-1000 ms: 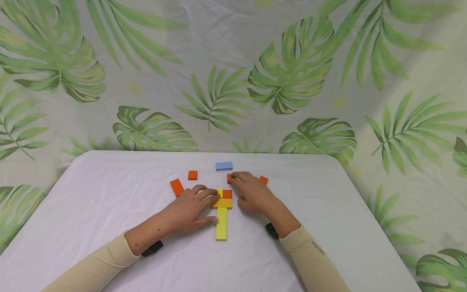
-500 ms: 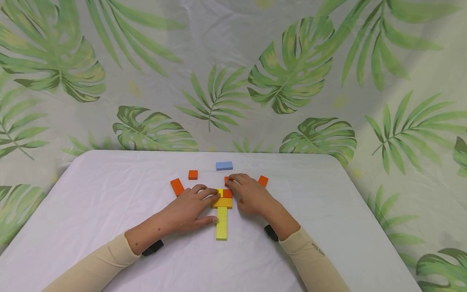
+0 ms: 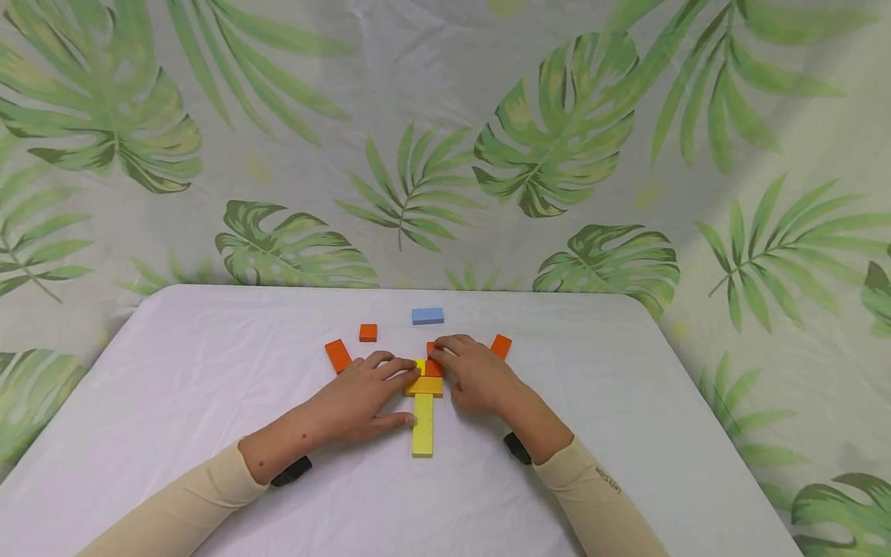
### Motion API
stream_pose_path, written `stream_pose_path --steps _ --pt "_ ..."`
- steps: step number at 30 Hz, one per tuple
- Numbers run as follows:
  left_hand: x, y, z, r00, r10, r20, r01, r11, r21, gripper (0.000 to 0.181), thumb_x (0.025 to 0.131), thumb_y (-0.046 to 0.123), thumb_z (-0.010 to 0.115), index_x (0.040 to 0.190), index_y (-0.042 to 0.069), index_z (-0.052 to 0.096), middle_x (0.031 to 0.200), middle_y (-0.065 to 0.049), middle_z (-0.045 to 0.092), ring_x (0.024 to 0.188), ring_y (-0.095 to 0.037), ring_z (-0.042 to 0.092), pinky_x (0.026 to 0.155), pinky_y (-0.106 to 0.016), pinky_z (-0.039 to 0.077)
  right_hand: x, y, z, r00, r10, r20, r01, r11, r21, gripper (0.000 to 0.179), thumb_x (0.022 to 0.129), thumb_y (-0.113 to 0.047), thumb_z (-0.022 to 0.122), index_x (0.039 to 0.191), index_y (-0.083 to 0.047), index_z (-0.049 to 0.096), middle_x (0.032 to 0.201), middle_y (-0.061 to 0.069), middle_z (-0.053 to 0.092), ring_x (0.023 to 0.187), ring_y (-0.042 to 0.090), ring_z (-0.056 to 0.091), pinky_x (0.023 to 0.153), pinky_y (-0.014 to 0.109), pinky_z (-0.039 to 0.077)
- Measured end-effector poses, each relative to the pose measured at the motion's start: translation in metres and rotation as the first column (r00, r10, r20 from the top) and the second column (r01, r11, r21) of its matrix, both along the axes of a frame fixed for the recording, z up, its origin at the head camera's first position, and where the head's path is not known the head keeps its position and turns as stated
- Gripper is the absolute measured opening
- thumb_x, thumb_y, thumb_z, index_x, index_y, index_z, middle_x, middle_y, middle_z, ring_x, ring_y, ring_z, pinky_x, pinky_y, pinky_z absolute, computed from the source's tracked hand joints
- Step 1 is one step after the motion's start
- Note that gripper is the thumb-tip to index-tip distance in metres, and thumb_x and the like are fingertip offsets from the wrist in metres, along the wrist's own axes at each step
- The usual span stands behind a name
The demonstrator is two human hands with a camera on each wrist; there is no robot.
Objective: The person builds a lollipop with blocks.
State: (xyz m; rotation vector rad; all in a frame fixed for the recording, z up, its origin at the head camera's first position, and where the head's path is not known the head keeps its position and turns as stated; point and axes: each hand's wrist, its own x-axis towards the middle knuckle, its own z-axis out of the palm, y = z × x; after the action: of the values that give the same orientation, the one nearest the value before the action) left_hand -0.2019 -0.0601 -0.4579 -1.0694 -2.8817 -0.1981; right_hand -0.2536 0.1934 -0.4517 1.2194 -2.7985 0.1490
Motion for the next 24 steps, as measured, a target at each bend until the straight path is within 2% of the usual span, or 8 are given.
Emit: stream_pose_path --steps 10,24 --pt "-0.0014 0.0001 -0.0006 1.000 -0.002 -0.008 0.002 1.000 -0.007 0.073 0.103 0.065 0.057 0.156 0.015 0.055 0.159 -0.001 0.052 0.145 -0.031 0.045 0.114 -0.054 0.044 0.0016 -0.0027 0.0008 0.999 -0.038 0.033 0.037 0.999 0.034 0.067 0.088 0.005 0.061 0.153 -0.009 0.058 0.157 0.011 0.052 0.145 0.033 0.049 0.118 0.048 0.043" --pt "-0.0016 -0.0004 0.0007 1.000 0.000 0.002 0.000 1.000 -0.009 0.073 0.103 0.065 0.057 0.157 0.015 0.054 0.159 -0.001 0.052 0.145 -0.031 0.044 0.113 -0.053 0.044 0.0051 -0.0053 0.0045 0.999 -0.047 0.024 0.046 0.998 0.044 0.061 0.091 0.003 0.061 0.151 -0.008 0.059 0.154 0.011 0.054 0.144 0.033 0.050 0.118 0.048 0.043"
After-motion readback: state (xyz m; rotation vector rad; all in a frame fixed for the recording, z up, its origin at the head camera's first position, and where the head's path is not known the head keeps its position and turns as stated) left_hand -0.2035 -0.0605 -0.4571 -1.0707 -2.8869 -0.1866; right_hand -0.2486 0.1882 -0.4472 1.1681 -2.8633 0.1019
